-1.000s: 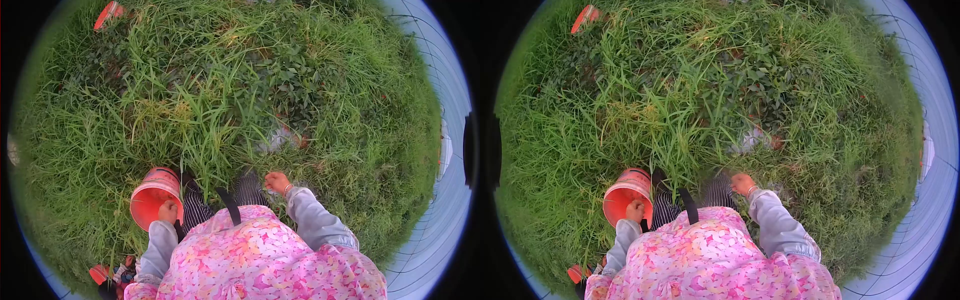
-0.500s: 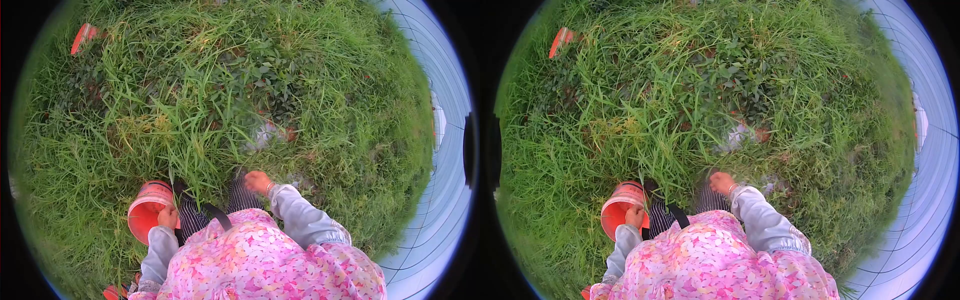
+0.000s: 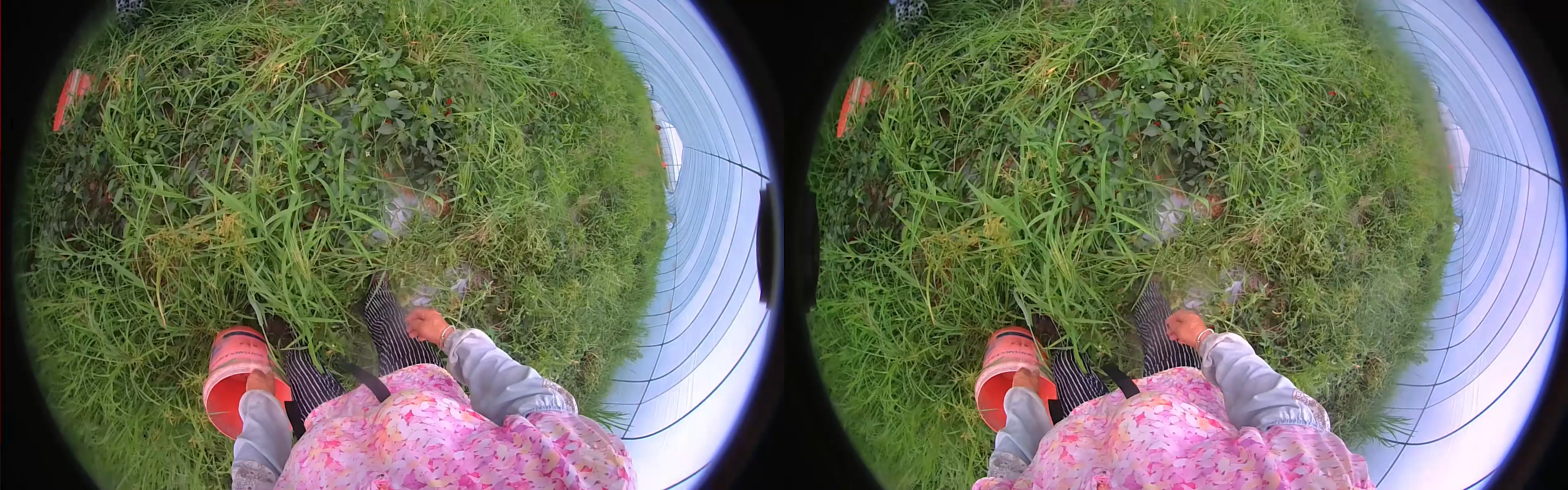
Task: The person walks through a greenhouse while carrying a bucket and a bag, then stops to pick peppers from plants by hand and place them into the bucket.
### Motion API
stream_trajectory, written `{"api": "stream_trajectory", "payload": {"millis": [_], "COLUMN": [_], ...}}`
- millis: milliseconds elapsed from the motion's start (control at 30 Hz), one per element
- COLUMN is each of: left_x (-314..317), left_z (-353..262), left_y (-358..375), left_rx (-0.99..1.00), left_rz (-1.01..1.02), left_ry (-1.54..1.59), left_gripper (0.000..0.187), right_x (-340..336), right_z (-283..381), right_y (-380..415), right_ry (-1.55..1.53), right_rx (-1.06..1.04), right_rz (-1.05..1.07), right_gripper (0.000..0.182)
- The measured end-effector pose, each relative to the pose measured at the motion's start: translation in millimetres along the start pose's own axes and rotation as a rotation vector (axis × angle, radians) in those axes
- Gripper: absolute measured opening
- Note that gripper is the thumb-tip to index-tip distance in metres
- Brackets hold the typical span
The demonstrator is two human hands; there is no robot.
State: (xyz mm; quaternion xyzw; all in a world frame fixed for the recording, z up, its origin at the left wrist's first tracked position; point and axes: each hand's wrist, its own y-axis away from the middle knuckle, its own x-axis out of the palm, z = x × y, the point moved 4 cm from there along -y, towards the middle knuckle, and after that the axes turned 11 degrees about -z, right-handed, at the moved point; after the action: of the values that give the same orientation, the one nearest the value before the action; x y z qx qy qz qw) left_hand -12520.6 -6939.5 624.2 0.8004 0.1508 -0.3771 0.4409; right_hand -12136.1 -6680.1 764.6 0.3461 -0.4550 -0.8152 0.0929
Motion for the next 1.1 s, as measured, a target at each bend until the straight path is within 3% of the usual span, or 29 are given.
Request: {"api": "stream_trajectory", "payload": {"millis": [67, 167, 267, 333, 533, 767, 833, 933, 1100], "left_x": [17.3, 31.3, 56.3, 61.1, 38.6, -64.1, -90.5, -120.1, -127.9], "left_z": [25.5, 34.5, 16.2, 15.1, 44.8, 55.3, 21.8, -48.9, -64.9], "left_y": [-4.3, 20.7, -4.5, -16.1, 20.0, 83.9, 107.6, 121.7, 90.8], "left_rx": [-0.144, -0.833, -0.685, -0.835, -0.968, -0.966, -1.002, -0.86, -0.706], "left_rz": [0.152, 0.113, -0.066, -0.201, -0.27, -0.349, -0.26, -0.364, -0.371], "left_ry": [0.127, 0.541, 1.189, 1.051, 0.94, 0.863, 0.907, 1.002, 0.822], "left_gripper": [0.042, 0.054, 0.055, 0.049, 0.049, 0.049, 0.04, 0.034, 0.033], "right_x": [9.5, 18.1, 12.3, -1.8, -73.3, -161.4, -185.7, -214.6, -250.4], "right_z": [6.6, 26.7, 35.5, 35.2, -4.8, -74.2, -71.6, -33.2, 14.8], "right_y": [-5.1, -19.9, -38.5, -44.2, -68.7, -121.3, -146.5, -156.9, -147.5], "right_ry": [0.0, -0.017, -0.055, -0.067, -0.109, -0.073, -0.049, -0.053, -0.164], "right_rx": [0.001, 0.026, -0.027, -0.014, 0.002, 0.159, 0.113, 0.069, 0.042], "right_rz": [0.041, 0.135, 0.172, 0.173, 0.087, 0.021, 0.024, 0.075, -0.007], "right_gripper": [0.021, 0.023, 0.023, 0.023, 0.022, 0.023, 0.023, 0.023, 0.022]}}
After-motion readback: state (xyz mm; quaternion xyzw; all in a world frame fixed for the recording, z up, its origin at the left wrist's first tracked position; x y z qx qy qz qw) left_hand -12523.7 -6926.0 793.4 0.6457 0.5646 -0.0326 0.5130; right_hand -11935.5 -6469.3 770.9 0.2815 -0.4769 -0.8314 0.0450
